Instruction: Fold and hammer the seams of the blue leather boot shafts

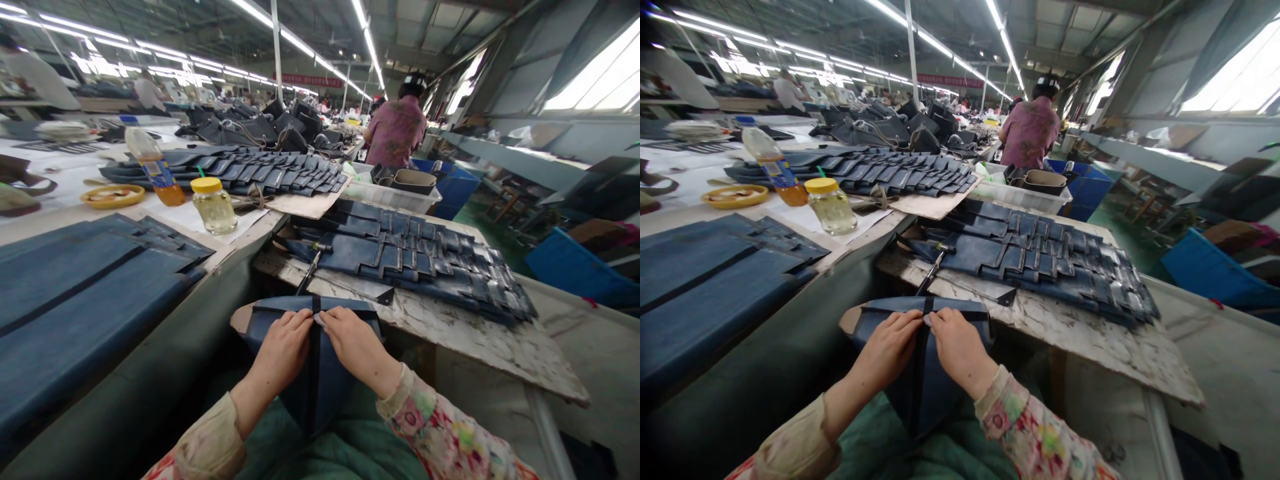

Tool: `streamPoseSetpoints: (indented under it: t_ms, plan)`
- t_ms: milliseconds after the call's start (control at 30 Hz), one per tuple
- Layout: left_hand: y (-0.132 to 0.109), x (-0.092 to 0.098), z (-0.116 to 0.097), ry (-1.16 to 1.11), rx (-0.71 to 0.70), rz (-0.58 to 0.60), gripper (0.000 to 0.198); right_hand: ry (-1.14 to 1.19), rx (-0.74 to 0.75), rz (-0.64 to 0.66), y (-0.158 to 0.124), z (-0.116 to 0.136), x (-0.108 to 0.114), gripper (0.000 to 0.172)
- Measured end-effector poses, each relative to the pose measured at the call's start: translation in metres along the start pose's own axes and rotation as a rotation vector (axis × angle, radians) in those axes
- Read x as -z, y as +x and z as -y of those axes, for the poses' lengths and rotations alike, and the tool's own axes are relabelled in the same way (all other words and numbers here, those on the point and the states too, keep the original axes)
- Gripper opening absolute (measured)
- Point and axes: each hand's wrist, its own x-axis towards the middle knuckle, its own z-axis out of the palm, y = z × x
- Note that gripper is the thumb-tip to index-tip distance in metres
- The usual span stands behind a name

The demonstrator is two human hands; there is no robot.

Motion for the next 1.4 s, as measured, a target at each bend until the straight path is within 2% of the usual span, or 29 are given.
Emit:
streamPoseSetpoints:
  t_ms: [233,367,500,733,867,1000,1200,1400]
  plan:
    - [0.005,0.000,-0.005,0.003,0.019,0.038,0.030,-0.111,-0.075,0.016,0.009,0.005,-0.003,0.034]
    - [0.007,0.003,-0.005,-0.005,0.036,0.049,0.029,-0.179,-0.063,0.044,0.019,0.008,-0.002,0.037]
    - [0.004,0.005,-0.005,0.010,0.037,0.049,0.030,-0.194,-0.038,0.005,0.022,0.007,-0.007,0.039]
    - [-0.002,0.009,-0.008,0.058,0.056,0.038,0.033,-0.233,-0.072,-0.096,-0.003,-0.011,-0.015,0.039]
    - [-0.003,0.011,-0.007,0.084,0.093,0.013,0.033,-0.266,-0.081,-0.117,-0.023,-0.027,-0.009,0.037]
    - [-0.008,0.014,-0.004,0.115,0.115,-0.018,0.033,-0.202,-0.049,-0.107,-0.025,-0.035,0.001,0.032]
    - [-0.014,0.015,-0.001,0.121,0.129,-0.031,0.033,-0.002,0.115,-0.166,-0.001,-0.011,0.007,0.032]
    - [-0.018,0.011,0.006,0.135,0.148,-0.047,0.036,-0.017,0.131,-0.104,0.020,0.011,-0.016,0.035]
